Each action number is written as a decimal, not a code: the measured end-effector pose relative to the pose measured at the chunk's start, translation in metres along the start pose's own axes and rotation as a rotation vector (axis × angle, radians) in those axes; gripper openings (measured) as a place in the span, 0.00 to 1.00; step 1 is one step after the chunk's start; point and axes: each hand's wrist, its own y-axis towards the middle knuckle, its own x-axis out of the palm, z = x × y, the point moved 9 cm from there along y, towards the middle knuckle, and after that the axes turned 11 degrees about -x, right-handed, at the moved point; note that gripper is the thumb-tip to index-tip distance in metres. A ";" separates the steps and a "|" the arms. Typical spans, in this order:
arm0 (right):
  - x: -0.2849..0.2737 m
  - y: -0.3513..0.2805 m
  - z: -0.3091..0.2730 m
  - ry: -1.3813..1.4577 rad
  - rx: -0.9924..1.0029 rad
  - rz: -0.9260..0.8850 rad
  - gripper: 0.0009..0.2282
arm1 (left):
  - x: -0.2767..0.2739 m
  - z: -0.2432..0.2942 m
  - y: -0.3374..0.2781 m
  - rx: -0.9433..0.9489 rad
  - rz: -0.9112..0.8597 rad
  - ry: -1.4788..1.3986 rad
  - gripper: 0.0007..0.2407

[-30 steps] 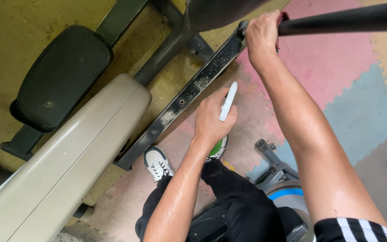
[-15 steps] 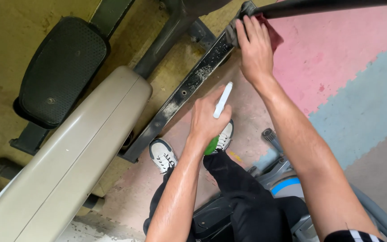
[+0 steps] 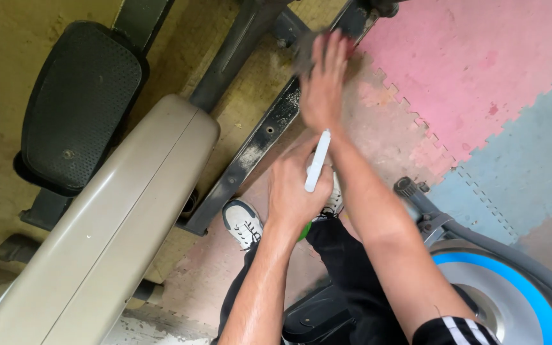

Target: Wiping down an elliptical machine with a spray bottle and a cloth.

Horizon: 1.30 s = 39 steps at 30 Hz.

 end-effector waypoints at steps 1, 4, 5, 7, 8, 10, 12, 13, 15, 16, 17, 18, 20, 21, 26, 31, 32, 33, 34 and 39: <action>0.009 -0.017 -0.012 0.003 0.002 0.000 0.34 | 0.000 0.000 0.000 -0.001 0.000 0.004 0.18; 0.040 -0.062 -0.040 0.041 -0.128 -0.146 0.36 | 0.001 -0.008 0.000 -0.099 -0.012 0.015 0.19; 0.055 -0.073 -0.044 -0.034 -0.264 -0.296 0.36 | 0.001 -0.010 0.001 -0.123 -0.023 0.006 0.20; 0.057 -0.077 -0.028 -0.115 -0.391 -0.444 0.37 | 0.005 -0.012 0.001 -0.144 -0.044 -0.002 0.20; 0.049 -0.068 -0.022 -0.272 -0.553 -0.490 0.36 | 0.006 -0.011 0.002 -0.142 -0.033 0.022 0.19; 0.025 -0.040 -0.009 -0.433 -0.717 -0.531 0.35 | 0.008 -0.011 0.005 -0.138 -0.017 0.045 0.19; -0.014 0.007 0.015 -0.349 -0.485 -0.524 0.34 | 0.008 -0.010 0.007 -0.110 0.016 0.003 0.18; -0.003 0.010 0.029 -0.347 -0.486 -0.526 0.34 | 0.004 -0.003 0.008 -0.113 0.017 0.005 0.18; -0.003 0.028 0.077 -0.278 -0.225 -0.311 0.33 | 0.003 0.000 0.012 -0.228 -0.041 0.007 0.19; 0.006 0.026 0.066 -0.276 -0.227 -0.311 0.33 | 0.002 -0.002 0.012 -0.229 -0.039 0.008 0.19; -0.001 0.027 0.066 -0.214 -0.091 -0.146 0.33 | 0.001 -0.001 0.013 -0.192 -0.021 -0.012 0.19; -0.006 0.020 0.066 -0.150 0.048 0.012 0.33 | -0.001 -0.001 0.011 -0.161 -0.007 -0.031 0.18; 0.015 -0.007 0.018 -0.499 0.070 -0.144 0.33 | -0.003 -0.003 0.010 -0.145 0.000 -0.038 0.18; 0.025 -0.020 -0.002 -0.849 0.089 -0.295 0.33 | -0.003 -0.001 0.010 -0.121 0.008 -0.046 0.17; 0.017 -0.043 -0.013 -0.403 -0.404 -0.433 0.26 | 0.001 -0.008 0.010 -0.123 0.017 -0.011 0.18; -0.019 0.019 0.057 -0.444 -0.465 -0.272 0.35 | 0.001 -0.003 0.008 -0.139 -0.004 0.005 0.17; -0.032 0.029 0.061 -0.330 -0.368 -0.216 0.34 | 0.001 -0.003 0.007 -0.123 0.006 -0.004 0.17; -0.045 0.039 0.065 -0.217 -0.271 -0.159 0.34 | 0.000 -0.002 0.007 -0.107 0.016 -0.012 0.17; -0.036 0.035 0.051 -0.216 -0.275 -0.161 0.34 | -0.001 -0.001 0.007 -0.110 0.020 -0.014 0.17; 0.008 -0.018 -0.019 -0.093 -0.211 -0.144 0.30 | -0.001 -0.003 0.008 -0.064 0.036 -0.004 0.17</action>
